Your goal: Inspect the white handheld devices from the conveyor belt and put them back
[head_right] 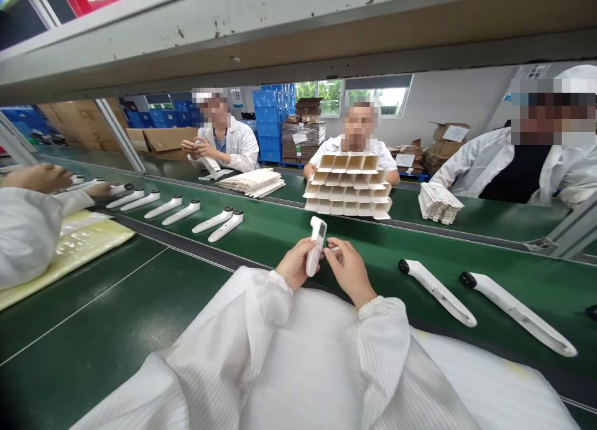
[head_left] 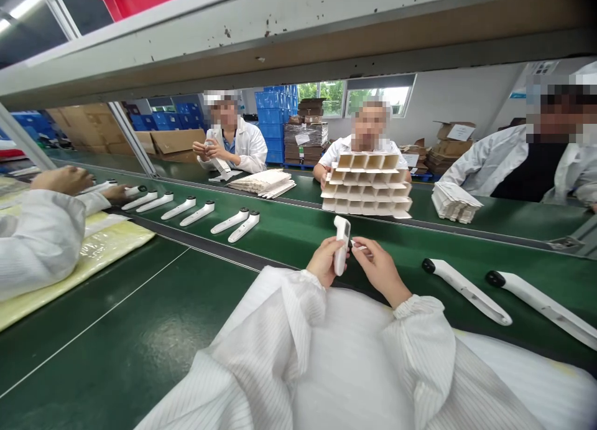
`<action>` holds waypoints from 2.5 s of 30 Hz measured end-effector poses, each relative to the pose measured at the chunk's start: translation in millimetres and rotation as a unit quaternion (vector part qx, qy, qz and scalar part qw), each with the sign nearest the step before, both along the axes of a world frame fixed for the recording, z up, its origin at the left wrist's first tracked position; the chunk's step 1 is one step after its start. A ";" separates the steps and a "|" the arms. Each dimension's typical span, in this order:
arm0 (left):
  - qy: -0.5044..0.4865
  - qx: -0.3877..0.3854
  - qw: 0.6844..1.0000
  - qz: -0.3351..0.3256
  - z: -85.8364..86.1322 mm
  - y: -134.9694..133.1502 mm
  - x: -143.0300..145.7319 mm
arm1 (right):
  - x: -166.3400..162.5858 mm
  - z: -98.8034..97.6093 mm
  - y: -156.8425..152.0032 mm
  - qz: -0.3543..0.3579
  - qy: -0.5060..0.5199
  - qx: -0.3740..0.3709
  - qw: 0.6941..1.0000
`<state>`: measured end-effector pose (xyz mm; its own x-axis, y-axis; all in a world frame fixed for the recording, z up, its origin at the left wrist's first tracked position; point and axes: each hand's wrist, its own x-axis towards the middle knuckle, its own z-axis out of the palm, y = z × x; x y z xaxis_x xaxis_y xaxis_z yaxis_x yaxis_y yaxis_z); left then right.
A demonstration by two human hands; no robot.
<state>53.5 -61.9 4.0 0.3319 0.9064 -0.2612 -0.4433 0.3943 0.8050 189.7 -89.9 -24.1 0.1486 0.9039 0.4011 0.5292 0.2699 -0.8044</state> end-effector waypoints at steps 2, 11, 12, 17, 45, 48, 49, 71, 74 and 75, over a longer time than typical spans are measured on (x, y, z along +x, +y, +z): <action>0.000 0.046 0.999 0.009 -0.2 -2.3 1.4 | -10.7 5.6 -3.1 0.063 0.114 -0.043 0.991; -0.033 0.091 0.995 -0.004 2.1 1.4 -4.8 | -22.2 21.8 -12.9 0.125 0.321 -0.095 0.934; -0.032 0.087 0.996 -0.001 2.2 2.3 -6.2 | -21.8 22.5 -13.4 0.132 0.328 -0.096 0.930; -0.020 0.090 0.995 0.023 3.0 8.3 -11.9 | -20.7 19.9 -13.2 0.161 0.354 -0.125 0.913; 0.363 0.678 0.625 0.129 3.0 -17.4 -2.6 | 229.8 -1.9 -39.7 -0.259 -0.168 -0.260 0.915; 0.366 0.694 0.609 0.115 3.0 -19.4 -1.3 | 224.2 -0.4 -37.9 -0.303 -0.166 -0.228 0.910; 0.365 0.698 0.605 0.114 2.8 -20.0 -0.9 | 218.5 6.1 -38.5 -0.322 -0.167 -0.205 0.909; 0.694 0.279 0.657 0.093 -13.9 70.2 -85.8 | -66.9 28.8 -55.2 0.370 -0.021 -0.237 0.898; 0.682 0.269 0.679 0.033 -17.1 70.6 -79.6 | -63.2 24.4 -53.6 0.358 -0.029 -0.224 0.906; 0.648 0.257 0.716 0.045 -16.8 71.0 -78.2 | -61.7 24.3 -52.7 0.360 -0.023 -0.231 0.904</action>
